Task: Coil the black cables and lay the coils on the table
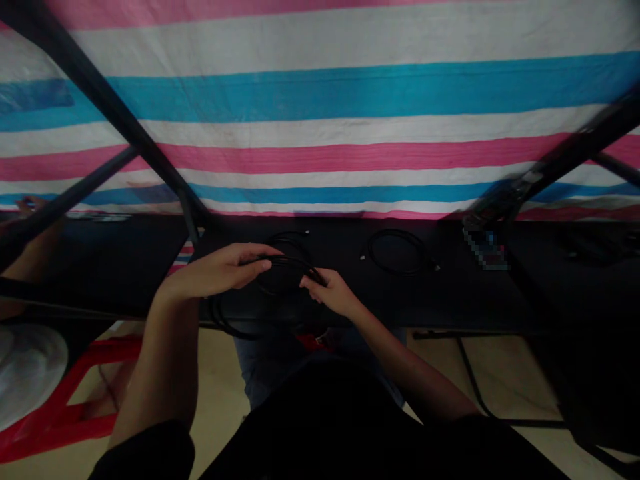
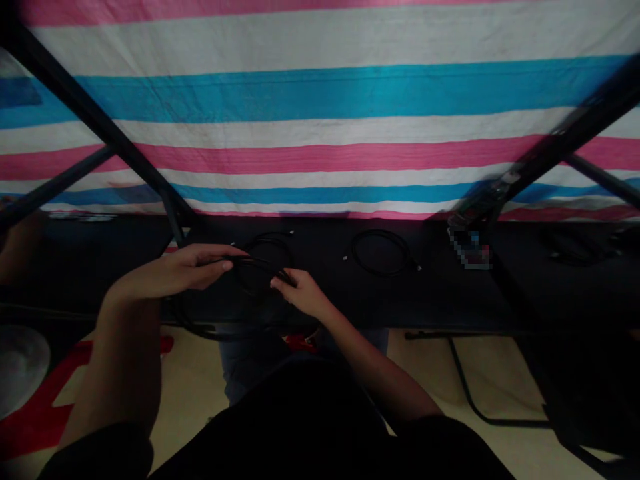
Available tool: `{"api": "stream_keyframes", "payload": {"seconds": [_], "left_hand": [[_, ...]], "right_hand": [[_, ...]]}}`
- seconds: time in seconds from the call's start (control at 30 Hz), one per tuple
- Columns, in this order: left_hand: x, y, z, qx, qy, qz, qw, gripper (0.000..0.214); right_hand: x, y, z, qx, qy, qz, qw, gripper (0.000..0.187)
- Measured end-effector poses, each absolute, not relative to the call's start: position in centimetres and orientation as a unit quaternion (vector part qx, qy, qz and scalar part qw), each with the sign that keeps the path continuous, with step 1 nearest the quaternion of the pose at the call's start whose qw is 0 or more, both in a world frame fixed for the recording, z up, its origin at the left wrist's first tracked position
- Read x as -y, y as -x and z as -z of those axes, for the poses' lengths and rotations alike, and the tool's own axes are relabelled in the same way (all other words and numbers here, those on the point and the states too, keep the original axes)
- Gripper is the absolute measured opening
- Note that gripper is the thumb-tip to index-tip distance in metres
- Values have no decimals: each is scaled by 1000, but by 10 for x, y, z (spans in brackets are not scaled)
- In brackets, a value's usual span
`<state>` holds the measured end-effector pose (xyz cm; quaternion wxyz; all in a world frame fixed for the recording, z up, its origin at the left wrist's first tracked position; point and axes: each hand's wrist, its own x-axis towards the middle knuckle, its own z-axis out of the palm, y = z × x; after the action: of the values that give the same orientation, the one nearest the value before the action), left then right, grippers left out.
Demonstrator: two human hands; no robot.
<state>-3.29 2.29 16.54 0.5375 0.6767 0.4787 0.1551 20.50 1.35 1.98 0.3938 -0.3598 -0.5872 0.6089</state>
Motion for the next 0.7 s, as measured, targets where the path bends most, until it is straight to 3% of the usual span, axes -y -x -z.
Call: {"api": "stream_keyframes", "payload": {"seconds": [0.1, 0.2, 0.37, 0.5, 0.7], "left_hand": [[-35, 41, -130, -472, -564, -269, 622, 27], [-43, 36, -95, -447, -459, -359, 678, 32], [-41, 10, -55, -388, -299, -389, 780, 31], [-36, -10, -33, -368, -192, -431, 801, 26], [-39, -26, -14, -375, -94, -484, 785, 39]], "right_hand": [[-13, -224, -24, 509, 349, -667, 418, 35], [-12, -236, -29, 415, 328, -715, 457, 39], [-18, -242, -23, 279, 371, -707, 533, 44], [-25, -246, -10, 215, 403, -669, 586, 46], [-23, -255, 8, 194, 438, -646, 594, 54]]}}
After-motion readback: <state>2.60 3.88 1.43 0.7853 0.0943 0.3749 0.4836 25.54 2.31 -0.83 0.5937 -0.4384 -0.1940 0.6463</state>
